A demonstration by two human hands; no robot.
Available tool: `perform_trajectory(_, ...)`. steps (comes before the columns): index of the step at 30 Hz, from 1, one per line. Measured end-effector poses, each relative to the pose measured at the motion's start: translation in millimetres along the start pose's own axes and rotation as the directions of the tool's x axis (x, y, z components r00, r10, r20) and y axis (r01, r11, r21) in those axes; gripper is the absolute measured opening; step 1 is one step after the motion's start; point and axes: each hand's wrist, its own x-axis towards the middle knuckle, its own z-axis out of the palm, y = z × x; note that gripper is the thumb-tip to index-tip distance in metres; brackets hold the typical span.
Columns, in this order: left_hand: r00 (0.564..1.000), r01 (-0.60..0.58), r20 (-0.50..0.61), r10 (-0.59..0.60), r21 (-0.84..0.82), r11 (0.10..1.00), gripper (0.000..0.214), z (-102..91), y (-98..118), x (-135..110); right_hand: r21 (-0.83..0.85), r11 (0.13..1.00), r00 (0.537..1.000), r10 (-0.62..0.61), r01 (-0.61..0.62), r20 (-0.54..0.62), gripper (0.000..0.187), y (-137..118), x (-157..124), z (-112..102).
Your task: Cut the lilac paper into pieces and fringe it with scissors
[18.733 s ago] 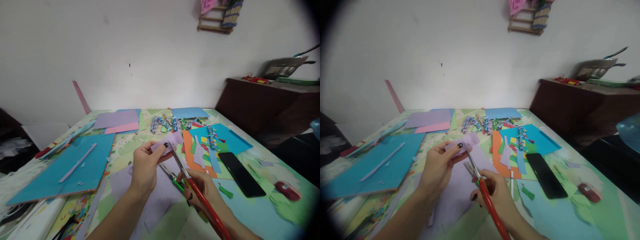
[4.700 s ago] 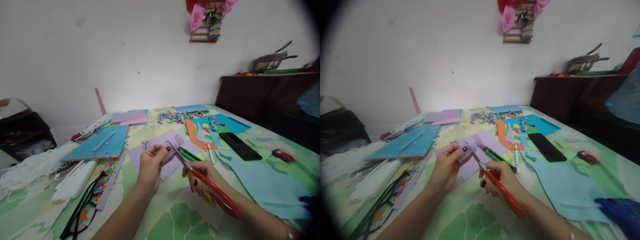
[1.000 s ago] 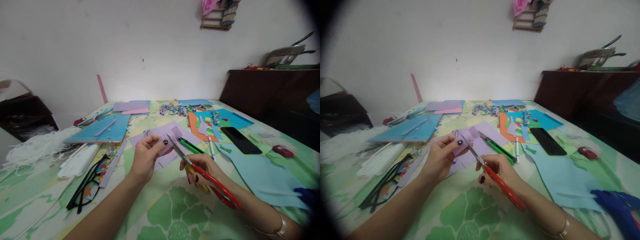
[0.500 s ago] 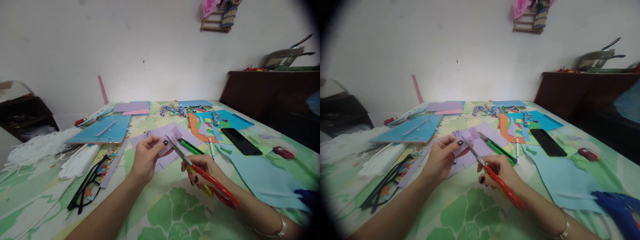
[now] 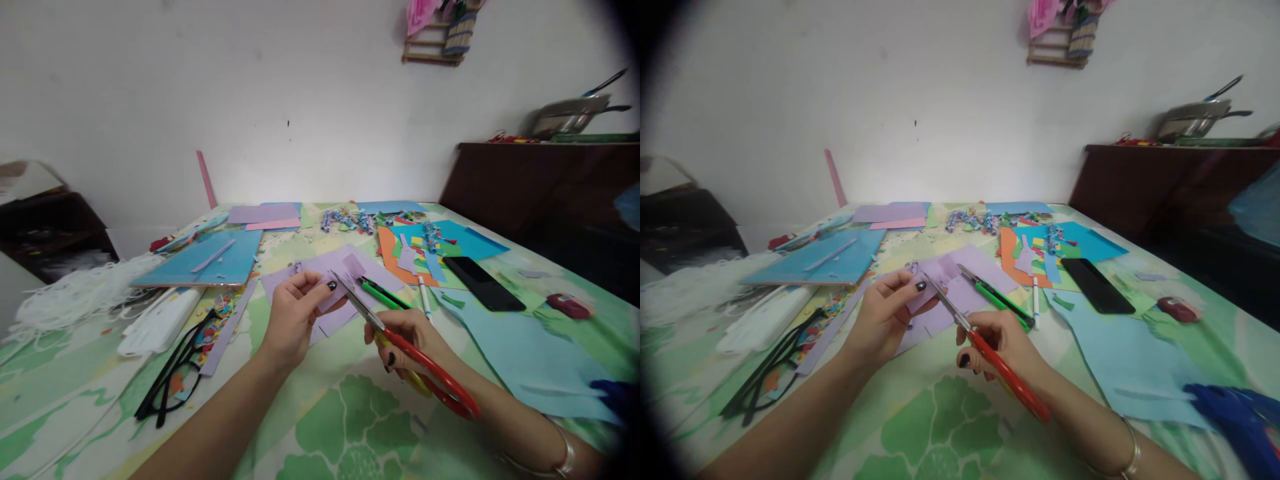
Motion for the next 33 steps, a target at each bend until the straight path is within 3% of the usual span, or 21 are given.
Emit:
perform_trajectory(28,1.0,0.029,-0.003,-0.029,-0.02,0.999,0.017,1.3,0.6,0.3,-0.018,1.0,0.999,0.006,-0.007,-0.035,0.049,4.6,0.1,1.6)
perform_trajectory(33,1.0,0.025,-0.017,-0.025,-0.003,1.0,0.019,0.9,0.1,-0.1,0.004,0.999,0.997,-0.05,0.05,0.052,0.058,5.1,1.3,-0.7)
